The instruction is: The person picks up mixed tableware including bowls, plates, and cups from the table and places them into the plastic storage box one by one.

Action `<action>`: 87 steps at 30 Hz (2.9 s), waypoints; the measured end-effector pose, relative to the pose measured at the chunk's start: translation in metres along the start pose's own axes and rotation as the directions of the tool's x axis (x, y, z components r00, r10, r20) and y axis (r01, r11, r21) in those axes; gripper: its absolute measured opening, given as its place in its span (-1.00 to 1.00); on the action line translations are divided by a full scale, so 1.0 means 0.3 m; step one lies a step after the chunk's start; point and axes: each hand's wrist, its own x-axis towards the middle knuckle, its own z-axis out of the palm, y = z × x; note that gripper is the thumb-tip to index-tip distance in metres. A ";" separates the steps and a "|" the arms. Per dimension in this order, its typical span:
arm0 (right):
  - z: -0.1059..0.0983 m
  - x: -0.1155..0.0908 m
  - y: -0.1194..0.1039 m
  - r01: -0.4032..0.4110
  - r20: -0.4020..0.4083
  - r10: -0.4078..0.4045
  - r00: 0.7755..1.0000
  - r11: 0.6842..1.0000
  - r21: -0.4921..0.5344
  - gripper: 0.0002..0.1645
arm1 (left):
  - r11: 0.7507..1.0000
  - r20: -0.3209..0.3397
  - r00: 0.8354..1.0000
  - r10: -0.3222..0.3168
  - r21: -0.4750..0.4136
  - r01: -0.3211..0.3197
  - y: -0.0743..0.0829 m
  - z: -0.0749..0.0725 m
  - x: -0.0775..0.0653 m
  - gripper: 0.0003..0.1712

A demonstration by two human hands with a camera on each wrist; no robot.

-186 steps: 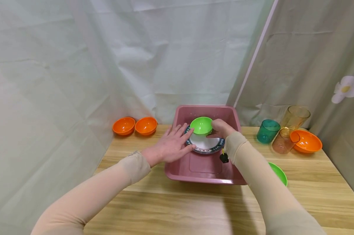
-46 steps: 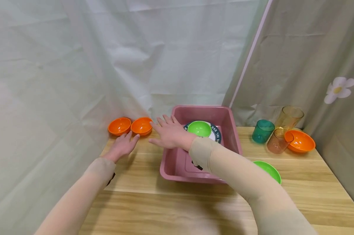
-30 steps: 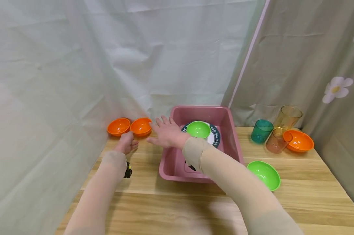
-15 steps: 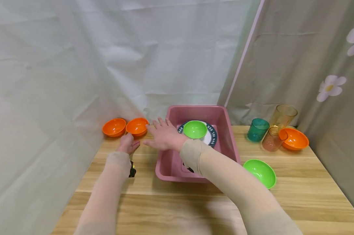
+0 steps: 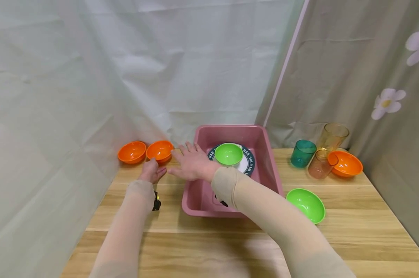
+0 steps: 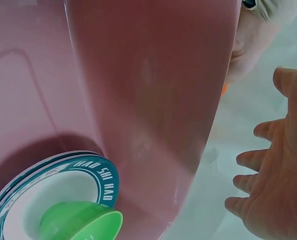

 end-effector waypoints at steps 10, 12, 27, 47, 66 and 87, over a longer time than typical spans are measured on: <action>-0.004 -0.010 0.002 0.008 -0.001 -0.008 1.000 1.000 0.003 -0.07 | 0.998 0.075 0.996 -0.037 -0.042 0.041 0.028 -0.023 -0.035 -0.29; -0.001 -0.009 0.005 0.006 -0.002 -0.006 1.000 1.000 -0.002 -0.06 | 0.999 0.084 0.996 -0.041 -0.025 0.044 0.029 -0.032 -0.037 -0.29; 0.016 -0.004 0.019 -0.019 0.019 0.019 1.000 1.000 0.011 -0.07 | 0.966 0.048 0.999 0.017 0.257 -0.029 -0.020 -0.055 -0.017 -0.27; -0.014 -0.044 0.070 -0.039 0.009 0.039 0.999 0.999 0.018 -0.06 | 0.976 0.254 0.964 0.078 0.178 -0.126 0.087 -0.064 -0.111 -0.34; -0.036 -0.161 0.188 0.023 -0.033 -0.021 0.999 0.997 0.074 -0.06 | 0.997 0.333 0.941 0.051 0.032 -0.065 0.176 -0.049 -0.209 -0.26; -0.055 -0.390 0.413 -0.051 -0.072 0.056 0.996 0.997 0.062 -0.02 | 0.950 0.497 0.867 0.040 0.250 -0.187 0.138 0.147 -0.382 -0.32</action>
